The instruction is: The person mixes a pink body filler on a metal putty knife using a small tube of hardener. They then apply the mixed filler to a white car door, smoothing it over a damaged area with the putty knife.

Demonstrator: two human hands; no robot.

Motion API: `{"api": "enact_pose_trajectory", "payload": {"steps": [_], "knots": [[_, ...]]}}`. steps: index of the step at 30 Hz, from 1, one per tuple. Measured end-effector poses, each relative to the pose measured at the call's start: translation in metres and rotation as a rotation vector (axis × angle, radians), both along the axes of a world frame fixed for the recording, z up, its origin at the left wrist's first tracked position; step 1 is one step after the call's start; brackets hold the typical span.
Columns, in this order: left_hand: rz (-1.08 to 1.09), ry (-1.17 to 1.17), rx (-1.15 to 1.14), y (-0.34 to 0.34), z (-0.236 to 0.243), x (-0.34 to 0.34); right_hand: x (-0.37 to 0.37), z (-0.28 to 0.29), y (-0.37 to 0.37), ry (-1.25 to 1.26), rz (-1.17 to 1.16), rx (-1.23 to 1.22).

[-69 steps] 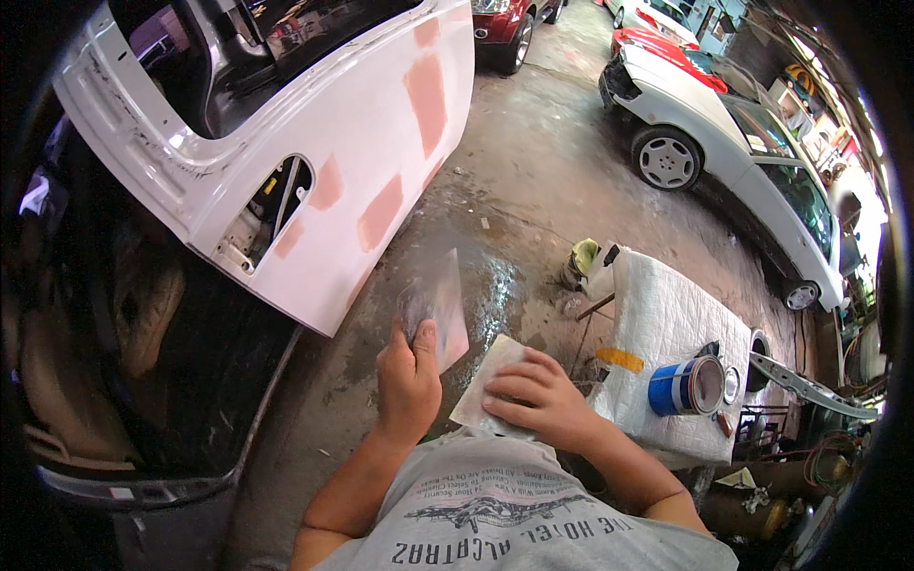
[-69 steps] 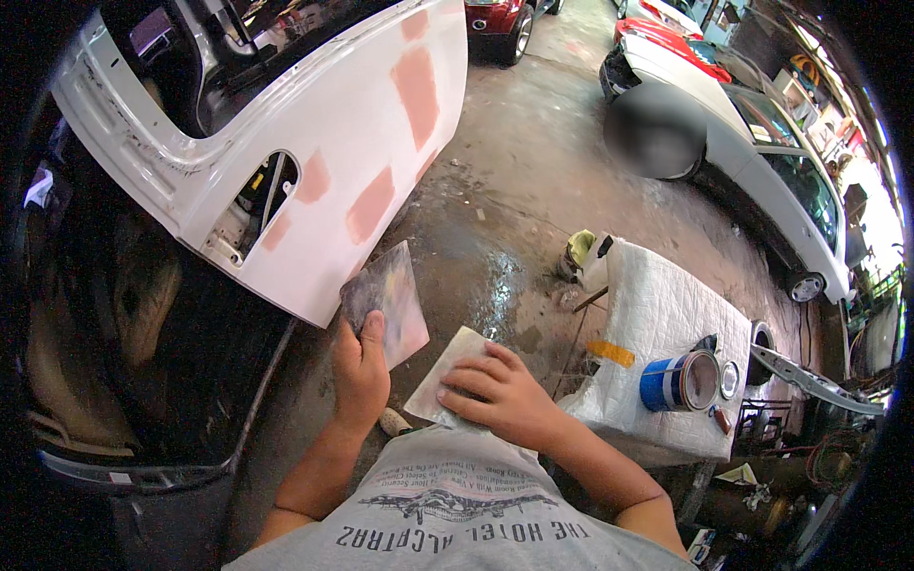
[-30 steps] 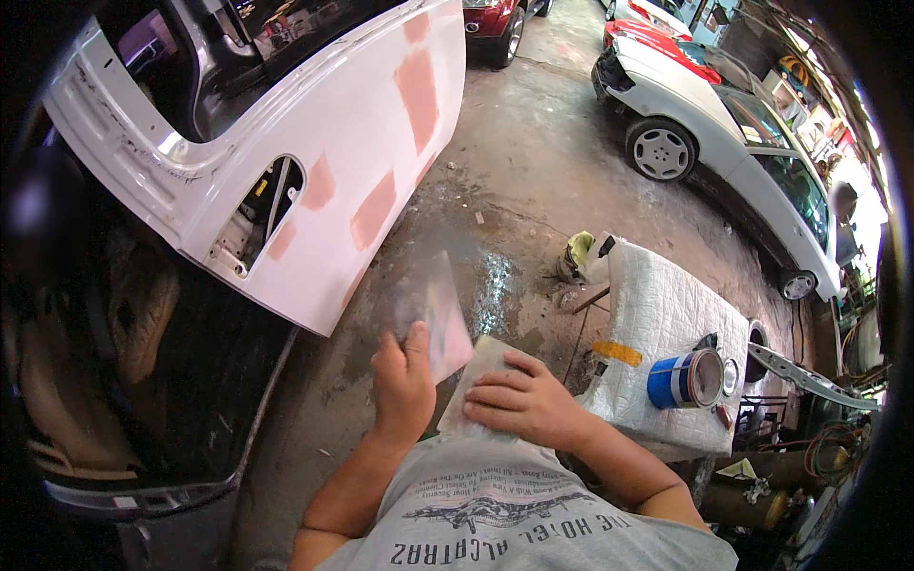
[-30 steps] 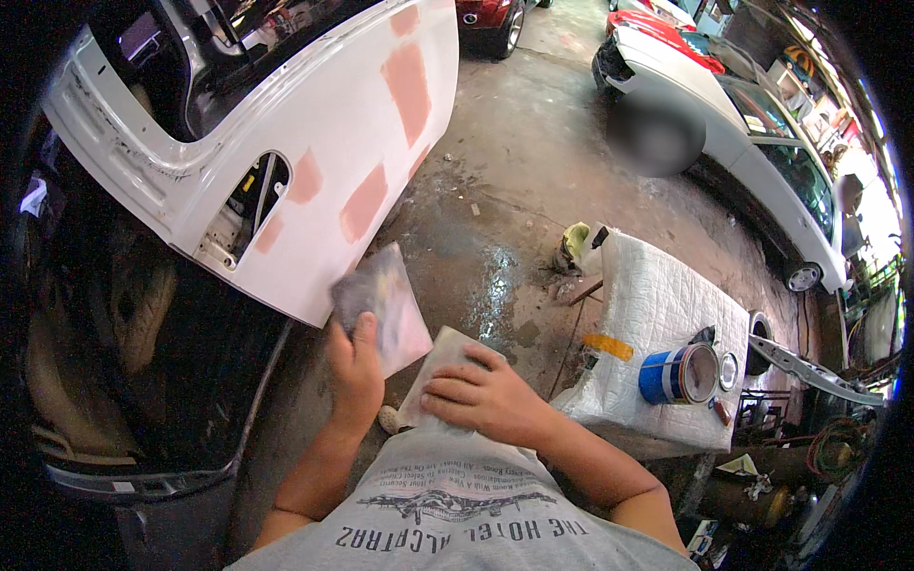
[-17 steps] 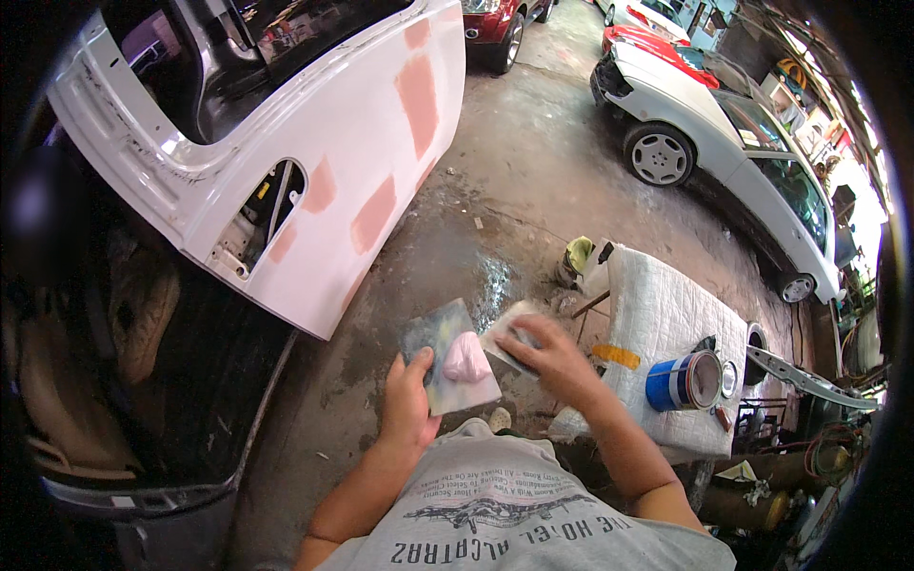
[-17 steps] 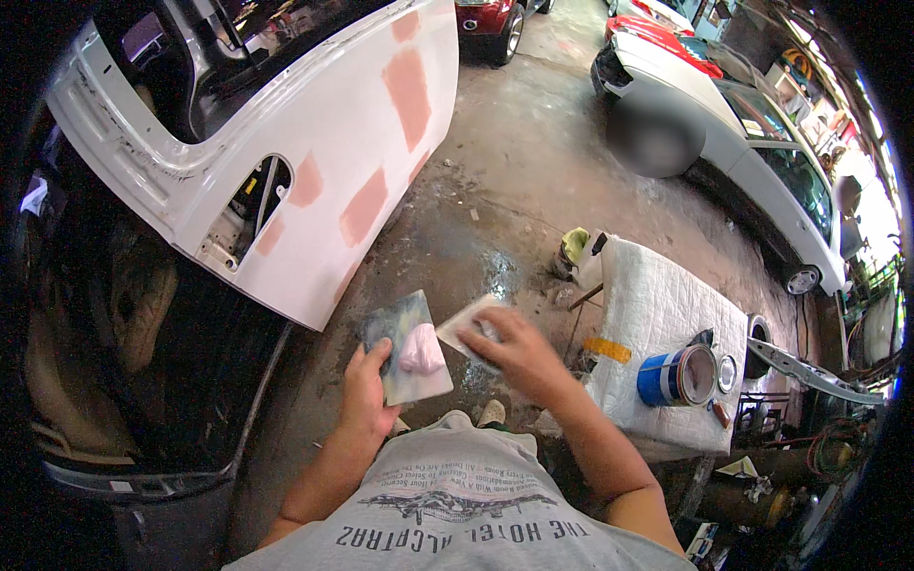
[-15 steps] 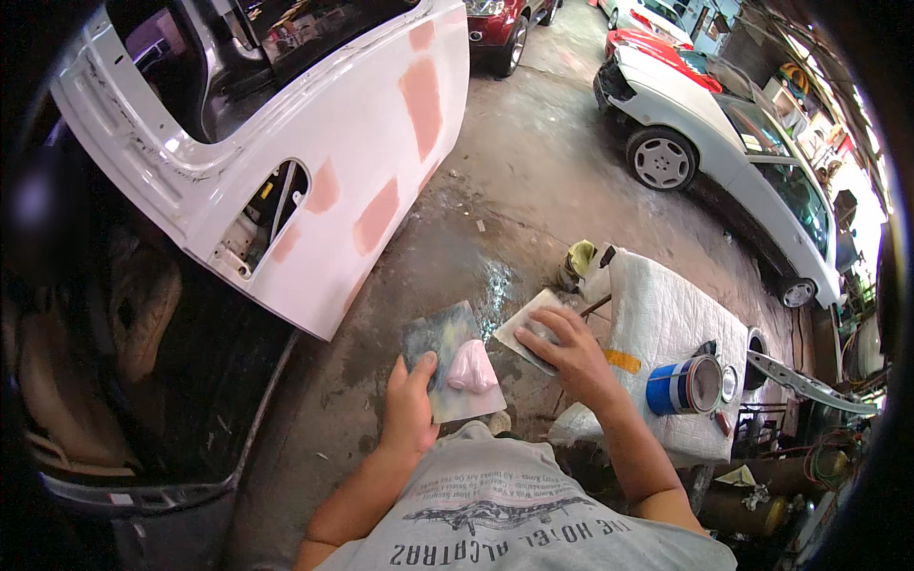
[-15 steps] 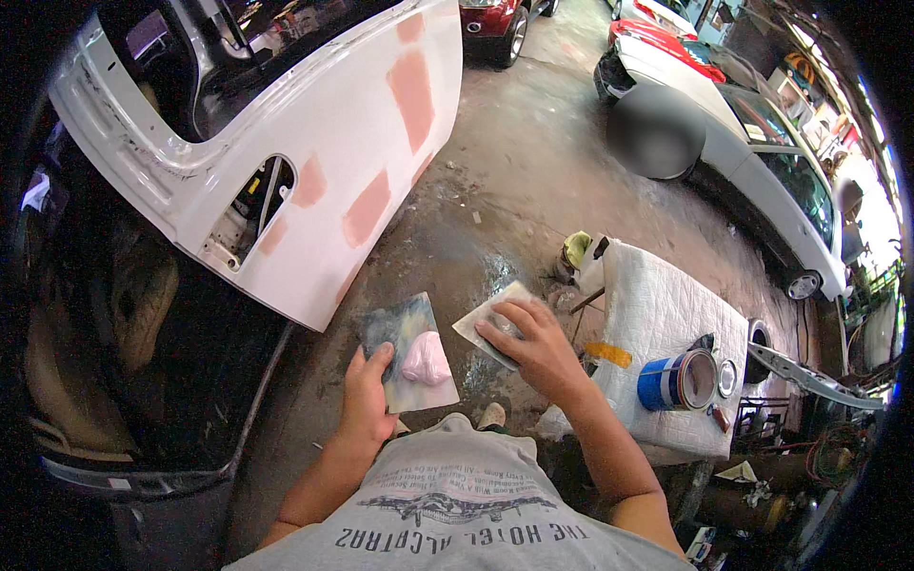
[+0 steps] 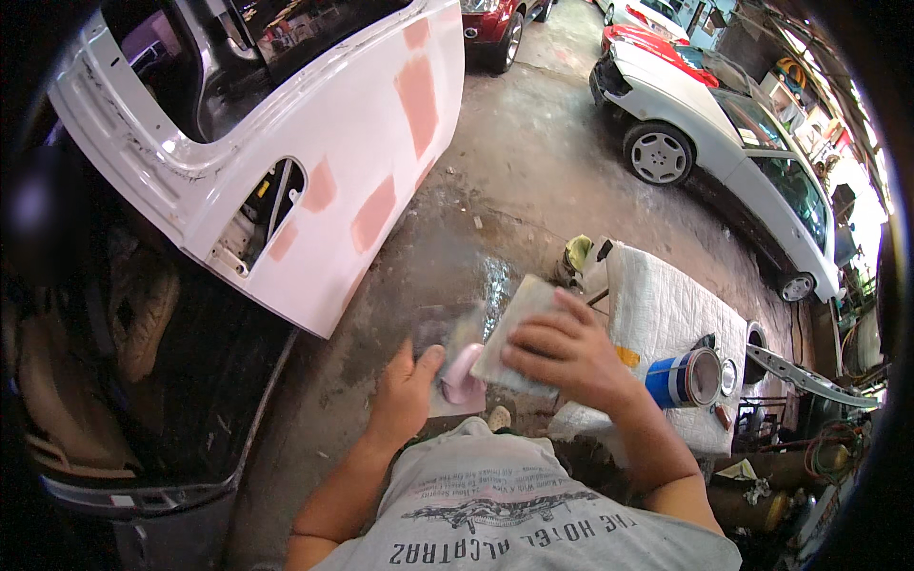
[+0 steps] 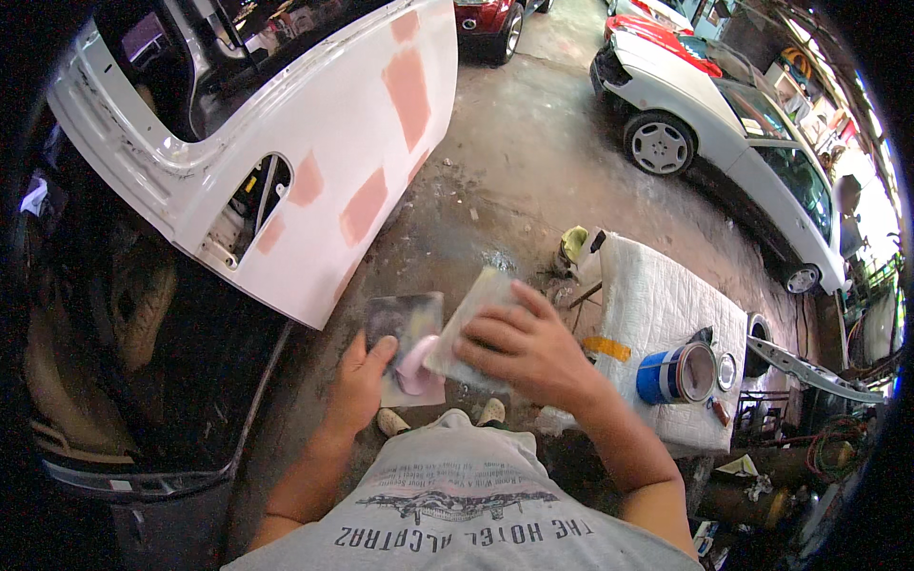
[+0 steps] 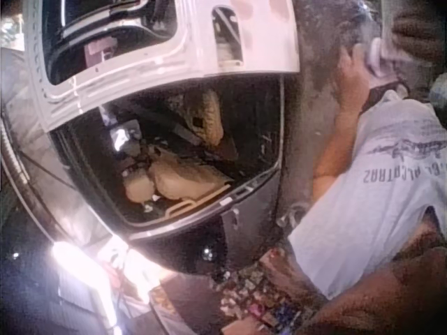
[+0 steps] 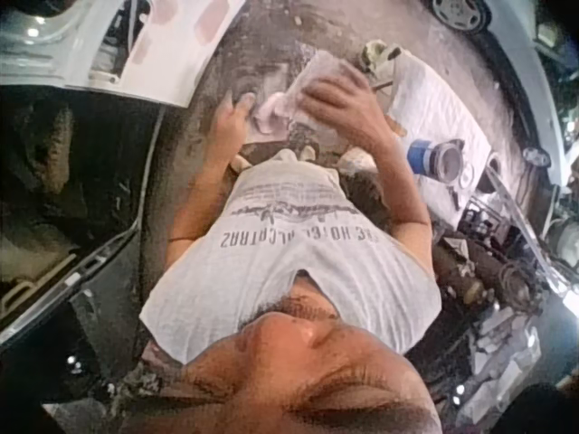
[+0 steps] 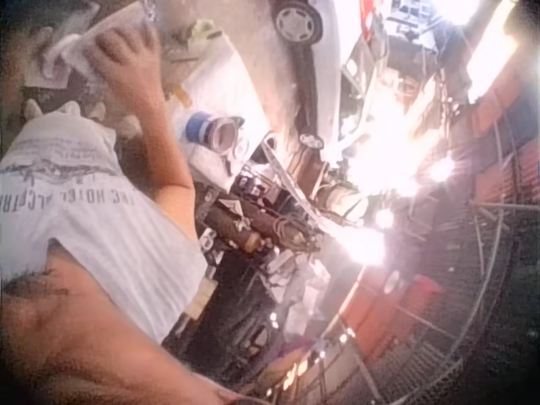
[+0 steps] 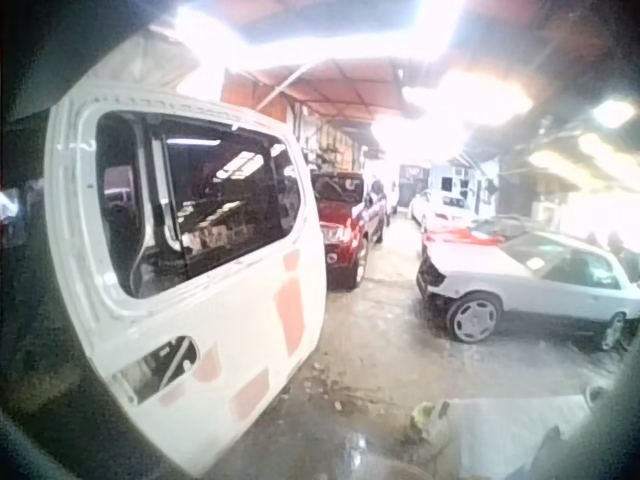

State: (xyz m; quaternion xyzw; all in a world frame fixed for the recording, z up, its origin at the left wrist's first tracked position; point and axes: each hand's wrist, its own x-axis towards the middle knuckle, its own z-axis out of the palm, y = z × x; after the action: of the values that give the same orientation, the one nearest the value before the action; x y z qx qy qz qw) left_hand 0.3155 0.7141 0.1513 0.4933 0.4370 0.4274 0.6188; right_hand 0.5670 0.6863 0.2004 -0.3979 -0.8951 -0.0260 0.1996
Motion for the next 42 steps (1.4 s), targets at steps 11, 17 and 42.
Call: {"api": "enact_pose_trajectory", "payload": {"steps": [11, 17, 42], "knots": [[0.155, 0.379, 0.267, 0.006, 0.008, 0.007, -0.040, -0.038, -0.032, 0.061, 0.152, -0.146], [0.264, 0.297, 0.232, 0.018, 0.009, 0.005, -0.035, -0.015, -0.034, 0.365, 0.093, -0.057], [0.038, -0.084, -0.125, 0.014, -0.005, -0.001, 0.001, -0.004, 0.007, -0.099, 0.020, -0.003]]}}
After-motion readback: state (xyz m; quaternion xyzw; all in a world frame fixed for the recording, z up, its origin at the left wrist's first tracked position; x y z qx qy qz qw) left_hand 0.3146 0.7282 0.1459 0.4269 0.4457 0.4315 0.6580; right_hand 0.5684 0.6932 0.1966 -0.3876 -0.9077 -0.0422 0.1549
